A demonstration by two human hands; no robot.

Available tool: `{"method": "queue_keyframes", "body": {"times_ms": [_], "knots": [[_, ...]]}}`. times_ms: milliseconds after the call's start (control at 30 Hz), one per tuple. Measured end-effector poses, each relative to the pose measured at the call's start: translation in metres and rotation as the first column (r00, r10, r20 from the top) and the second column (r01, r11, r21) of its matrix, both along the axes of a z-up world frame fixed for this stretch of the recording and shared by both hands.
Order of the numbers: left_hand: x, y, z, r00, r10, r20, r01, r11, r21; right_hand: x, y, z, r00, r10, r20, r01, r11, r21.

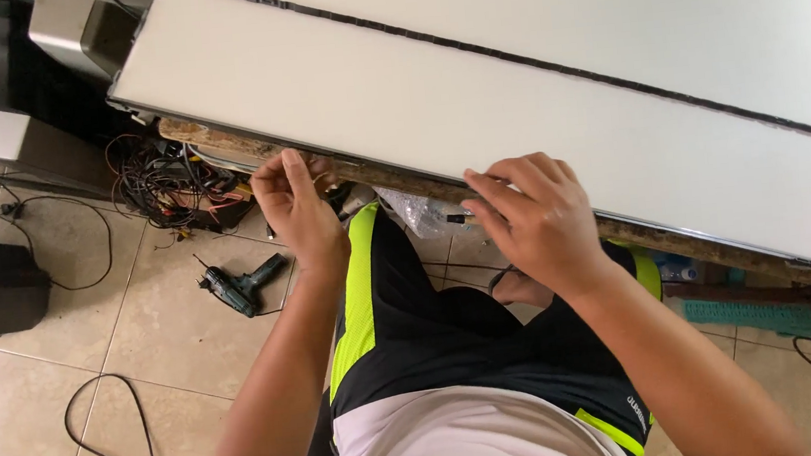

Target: Installing LED backlight strips onto a large display panel at an electronics repair station.

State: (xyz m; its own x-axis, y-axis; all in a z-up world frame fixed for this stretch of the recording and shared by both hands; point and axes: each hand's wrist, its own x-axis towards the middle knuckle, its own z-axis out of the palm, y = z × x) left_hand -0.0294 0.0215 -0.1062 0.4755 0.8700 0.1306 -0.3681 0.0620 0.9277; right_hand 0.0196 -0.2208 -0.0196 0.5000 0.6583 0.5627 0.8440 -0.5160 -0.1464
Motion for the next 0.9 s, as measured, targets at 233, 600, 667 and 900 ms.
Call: {"method": "queue_keyframes", "body": {"times_ms": [233, 600, 667, 900], "knots": [[0.011, 0.007, -0.012, 0.996, -0.022, 0.084, 0.055, 0.908, -0.416, 0.011, 0.073, -0.016, 0.996, 0.087, 0.032, -0.086, 0.996, -0.021], [0.013, 0.005, -0.003, 0.998, 0.02, 0.061, 0.012, 0.874, -0.486, 0.014, 0.08, -0.016, 0.993, 0.102, -0.054, -0.099, 0.994, 0.047], [0.016, 0.005, -0.008, 0.997, 0.027, 0.066, 0.009, 0.871, -0.49, 0.015, 0.081, -0.013, 0.992, 0.097, -0.08, -0.093, 0.994, 0.055], [0.013, 0.008, -0.011, 0.996, -0.013, 0.089, 0.057, 0.861, -0.506, 0.014, 0.079, -0.017, 0.994, 0.082, -0.077, -0.078, 0.995, 0.055]]}}
